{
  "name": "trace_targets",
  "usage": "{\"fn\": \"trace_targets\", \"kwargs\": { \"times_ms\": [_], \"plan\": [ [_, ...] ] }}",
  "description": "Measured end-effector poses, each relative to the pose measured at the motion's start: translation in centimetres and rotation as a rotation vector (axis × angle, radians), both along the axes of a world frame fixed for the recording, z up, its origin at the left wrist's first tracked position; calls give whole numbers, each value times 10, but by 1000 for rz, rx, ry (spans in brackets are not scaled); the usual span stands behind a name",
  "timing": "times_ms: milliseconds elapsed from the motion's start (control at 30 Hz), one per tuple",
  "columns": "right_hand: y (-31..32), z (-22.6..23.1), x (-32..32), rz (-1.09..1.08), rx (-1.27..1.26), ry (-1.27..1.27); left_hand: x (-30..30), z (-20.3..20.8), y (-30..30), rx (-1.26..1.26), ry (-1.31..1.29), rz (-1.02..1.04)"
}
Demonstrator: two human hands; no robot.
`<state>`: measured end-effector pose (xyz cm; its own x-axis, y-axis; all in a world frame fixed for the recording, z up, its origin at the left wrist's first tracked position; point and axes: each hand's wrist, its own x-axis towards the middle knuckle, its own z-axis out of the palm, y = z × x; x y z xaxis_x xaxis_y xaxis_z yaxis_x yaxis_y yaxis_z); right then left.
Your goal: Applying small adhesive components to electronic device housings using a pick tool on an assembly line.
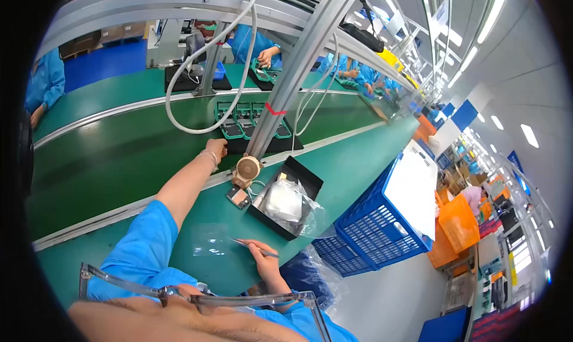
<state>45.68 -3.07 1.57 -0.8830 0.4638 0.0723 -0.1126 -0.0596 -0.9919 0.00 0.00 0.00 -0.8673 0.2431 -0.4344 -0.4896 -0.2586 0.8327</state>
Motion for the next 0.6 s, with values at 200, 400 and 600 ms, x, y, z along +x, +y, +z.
{"fn": "trace_targets", "kwargs": {
  "times_ms": [200,400,600],
  "plan": [
    [6,1,-11,69,122,9,-21,6,-14,-172,110,-77],
    [9,-2,-9,41,101,-15,-37,-15,-88,-1343,1156,-456],
    [4,-4,-10,42,106,-14,4,-35,-239,316,198,60]
  ]
}}
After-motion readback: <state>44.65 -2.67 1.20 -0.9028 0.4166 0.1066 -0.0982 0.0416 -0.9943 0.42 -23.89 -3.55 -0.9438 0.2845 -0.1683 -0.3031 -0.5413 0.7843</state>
